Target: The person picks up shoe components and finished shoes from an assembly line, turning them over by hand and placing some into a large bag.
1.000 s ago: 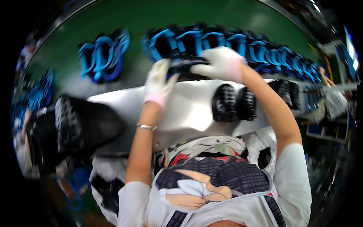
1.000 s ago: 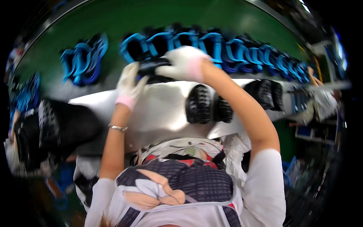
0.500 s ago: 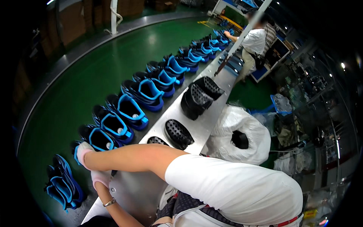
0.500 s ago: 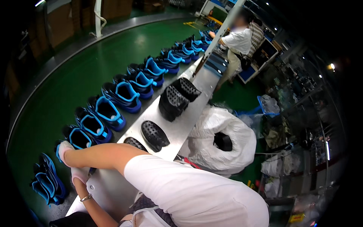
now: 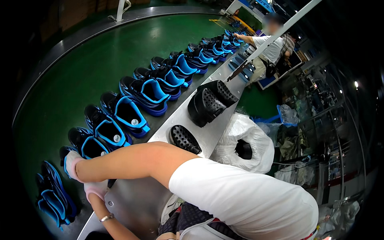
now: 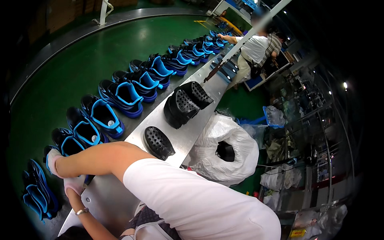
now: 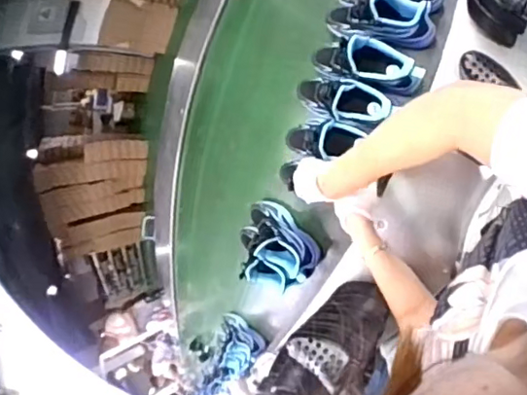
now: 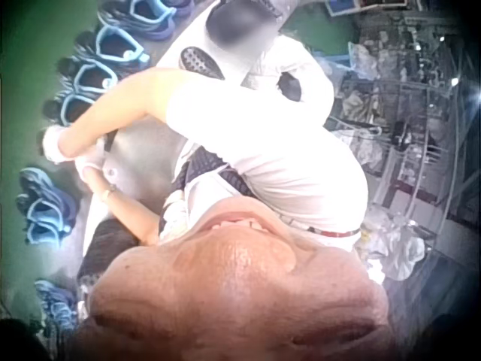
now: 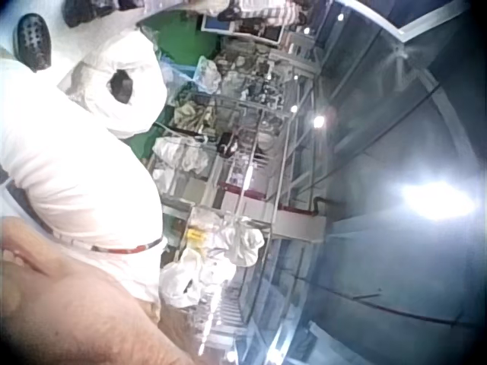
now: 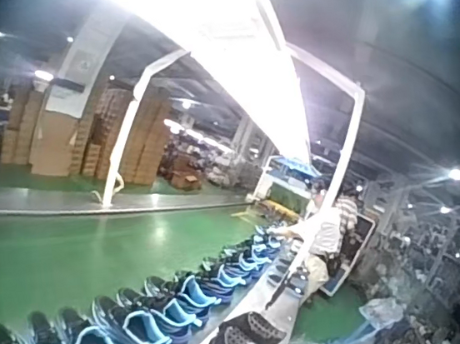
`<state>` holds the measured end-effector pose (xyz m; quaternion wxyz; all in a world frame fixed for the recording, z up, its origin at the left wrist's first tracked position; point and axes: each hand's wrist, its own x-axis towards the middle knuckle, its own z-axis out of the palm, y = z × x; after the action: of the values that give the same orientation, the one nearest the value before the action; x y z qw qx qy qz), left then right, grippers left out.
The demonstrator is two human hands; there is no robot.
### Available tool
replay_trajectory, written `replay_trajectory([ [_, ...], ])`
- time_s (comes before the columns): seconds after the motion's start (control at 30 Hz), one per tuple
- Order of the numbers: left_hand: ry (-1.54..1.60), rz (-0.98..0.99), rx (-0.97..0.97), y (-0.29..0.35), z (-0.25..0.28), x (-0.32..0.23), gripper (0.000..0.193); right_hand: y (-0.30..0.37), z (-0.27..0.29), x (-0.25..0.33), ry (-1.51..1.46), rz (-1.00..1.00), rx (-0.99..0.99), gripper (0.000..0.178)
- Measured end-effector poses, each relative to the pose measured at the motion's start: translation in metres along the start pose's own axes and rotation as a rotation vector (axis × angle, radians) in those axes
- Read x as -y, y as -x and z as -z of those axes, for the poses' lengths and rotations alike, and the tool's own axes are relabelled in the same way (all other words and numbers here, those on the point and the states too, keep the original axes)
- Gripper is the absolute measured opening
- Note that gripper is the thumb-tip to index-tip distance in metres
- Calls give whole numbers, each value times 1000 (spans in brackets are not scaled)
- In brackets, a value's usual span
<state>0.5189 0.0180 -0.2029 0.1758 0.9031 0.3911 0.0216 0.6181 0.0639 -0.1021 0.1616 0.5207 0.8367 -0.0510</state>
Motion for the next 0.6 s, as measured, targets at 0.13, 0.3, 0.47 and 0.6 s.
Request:
replay_trajectory([
  [0.13,24,166,339,-22,30,-28,42,11,-7,-13,-89,-73,-15,33],
  [0.3,29,189,263,-13,50,-36,50,29,13,-16,-236,-41,64,32],
  [0.47,148,247,151,1,100,-77,36,231,45,-54,-465,-70,-116,22],
  [0.6,-69,399,-152,46,115,-66,45,346,29,-68,-462,-281,-535,21],
])
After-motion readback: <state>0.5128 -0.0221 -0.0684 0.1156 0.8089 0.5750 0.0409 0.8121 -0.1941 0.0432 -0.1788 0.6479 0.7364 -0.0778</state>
